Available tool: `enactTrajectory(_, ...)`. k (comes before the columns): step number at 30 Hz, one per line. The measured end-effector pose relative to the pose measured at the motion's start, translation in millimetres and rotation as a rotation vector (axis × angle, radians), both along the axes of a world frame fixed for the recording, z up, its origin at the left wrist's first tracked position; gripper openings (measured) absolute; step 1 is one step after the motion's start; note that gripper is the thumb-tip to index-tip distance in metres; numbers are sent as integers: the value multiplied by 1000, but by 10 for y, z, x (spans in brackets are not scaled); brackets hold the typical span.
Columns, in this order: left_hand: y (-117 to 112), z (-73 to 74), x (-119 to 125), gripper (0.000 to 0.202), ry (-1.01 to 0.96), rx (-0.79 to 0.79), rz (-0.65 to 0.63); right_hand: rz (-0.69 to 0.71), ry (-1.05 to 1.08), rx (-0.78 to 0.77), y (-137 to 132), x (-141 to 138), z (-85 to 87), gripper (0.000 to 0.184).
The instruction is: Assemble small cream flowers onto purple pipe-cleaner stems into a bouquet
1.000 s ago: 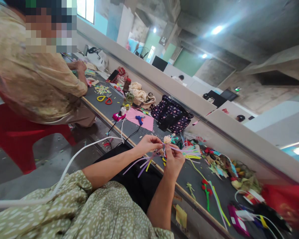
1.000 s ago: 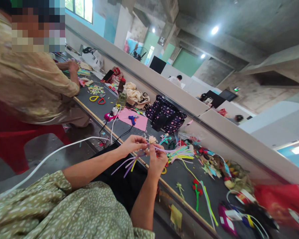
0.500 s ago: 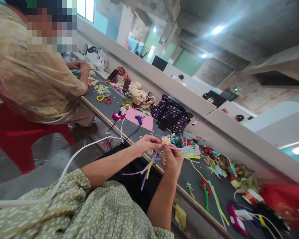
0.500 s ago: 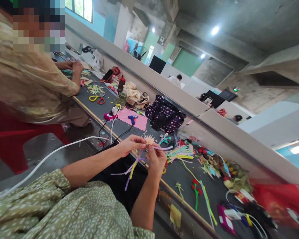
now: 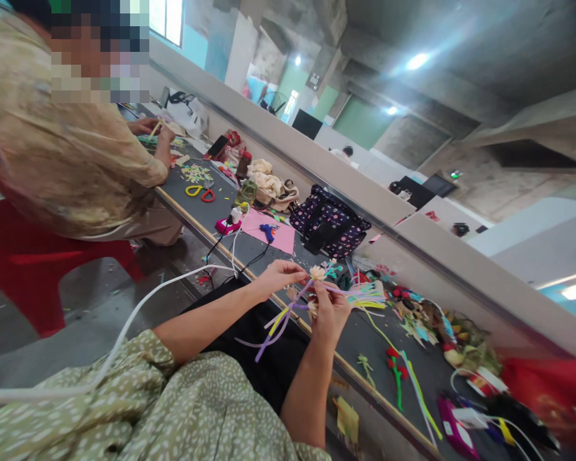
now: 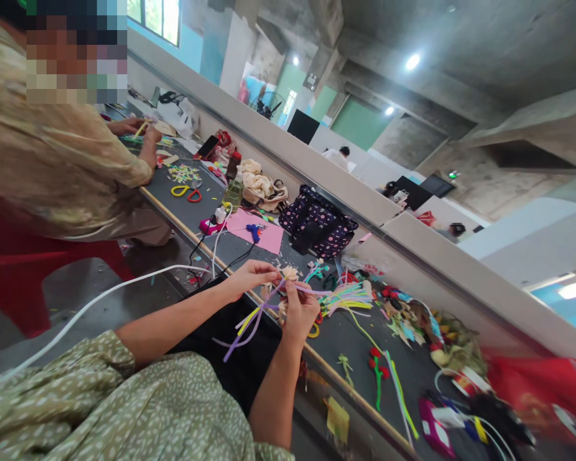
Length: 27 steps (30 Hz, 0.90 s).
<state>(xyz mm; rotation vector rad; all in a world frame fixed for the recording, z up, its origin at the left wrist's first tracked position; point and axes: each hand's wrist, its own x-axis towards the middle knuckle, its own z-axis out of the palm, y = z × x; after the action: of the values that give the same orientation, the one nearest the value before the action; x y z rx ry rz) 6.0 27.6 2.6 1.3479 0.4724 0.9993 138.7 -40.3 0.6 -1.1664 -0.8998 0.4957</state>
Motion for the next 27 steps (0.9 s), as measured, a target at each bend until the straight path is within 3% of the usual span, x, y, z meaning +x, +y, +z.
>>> enactTrajectory(4,-105,119,-65,13,283,438,361,-42,-51,-4,-1,-56,-6,32)
enactTrajectory(7,-219,193,-73,10,439,638,451,-81,-94,18,-18,-103,-1,31)
enactTrajectory(10,-277,211,-48,11,506,681,483,-112,-146,38,-59,-135,17,28)
enactTrajectory(15,-253,190,-33,16,422,611,426,-117,-229,42,-129,-146,61,27)
enactTrajectory(21,-211,174,-37,15,188,372,278,-75,-129,49,-133,-142,88,26)
enactTrajectory(27,-226,166,-35,26,-100,22,-60,19,4,49,-134,-140,105,23)
